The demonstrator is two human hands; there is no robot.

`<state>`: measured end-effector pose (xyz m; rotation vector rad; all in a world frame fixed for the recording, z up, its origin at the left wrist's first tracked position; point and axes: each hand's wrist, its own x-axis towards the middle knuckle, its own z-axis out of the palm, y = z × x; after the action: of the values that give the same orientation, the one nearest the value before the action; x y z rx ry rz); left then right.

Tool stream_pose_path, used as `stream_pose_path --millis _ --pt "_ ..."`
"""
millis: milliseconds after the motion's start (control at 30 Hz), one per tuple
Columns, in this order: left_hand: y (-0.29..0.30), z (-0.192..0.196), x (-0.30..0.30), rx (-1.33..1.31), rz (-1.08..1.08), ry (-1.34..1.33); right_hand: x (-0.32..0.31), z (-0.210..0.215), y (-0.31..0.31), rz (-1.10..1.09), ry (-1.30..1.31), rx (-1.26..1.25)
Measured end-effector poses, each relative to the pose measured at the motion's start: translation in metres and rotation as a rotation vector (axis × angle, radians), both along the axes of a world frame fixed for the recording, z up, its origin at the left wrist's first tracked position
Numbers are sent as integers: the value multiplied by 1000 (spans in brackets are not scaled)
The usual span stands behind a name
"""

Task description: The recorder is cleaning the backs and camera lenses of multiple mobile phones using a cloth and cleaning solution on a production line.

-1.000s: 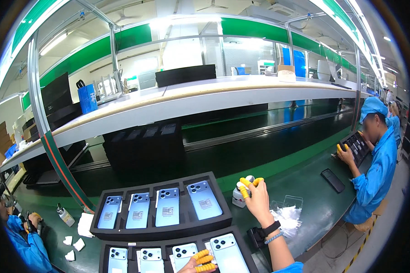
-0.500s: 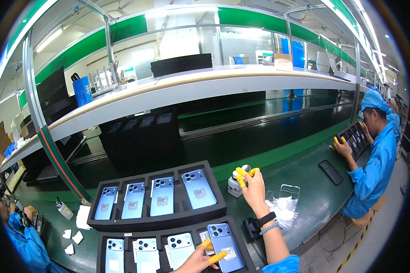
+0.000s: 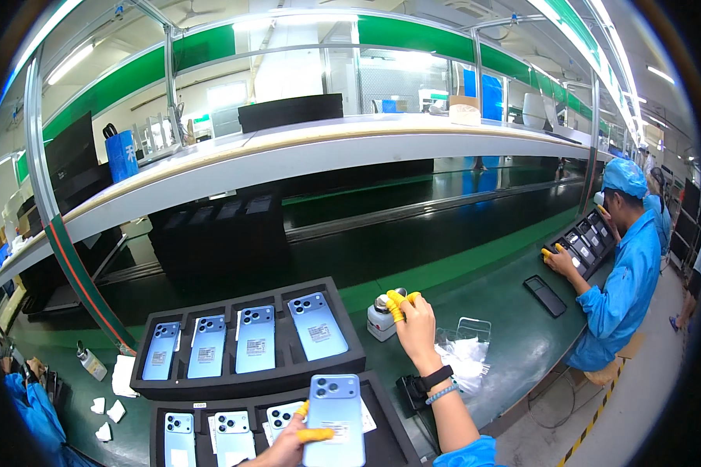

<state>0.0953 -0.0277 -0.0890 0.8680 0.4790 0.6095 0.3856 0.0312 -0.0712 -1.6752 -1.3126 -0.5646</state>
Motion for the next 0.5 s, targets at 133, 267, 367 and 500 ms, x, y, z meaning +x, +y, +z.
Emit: stream_pose_path --millis 133,267,367,500 --pt "28 6 -32 -169 -105 101 -5 0 -1 -12 -45 -56" --pt "26 11 -49 -244 41 62 -4 -4 -3 -65 -95 -80" --pt "21 25 -50 -415 -108 -70 -7 -4 -3 -95 -126 -61" --pt "19 25 -52 -509 -135 -278 -9 -9 3 -89 -151 -77"
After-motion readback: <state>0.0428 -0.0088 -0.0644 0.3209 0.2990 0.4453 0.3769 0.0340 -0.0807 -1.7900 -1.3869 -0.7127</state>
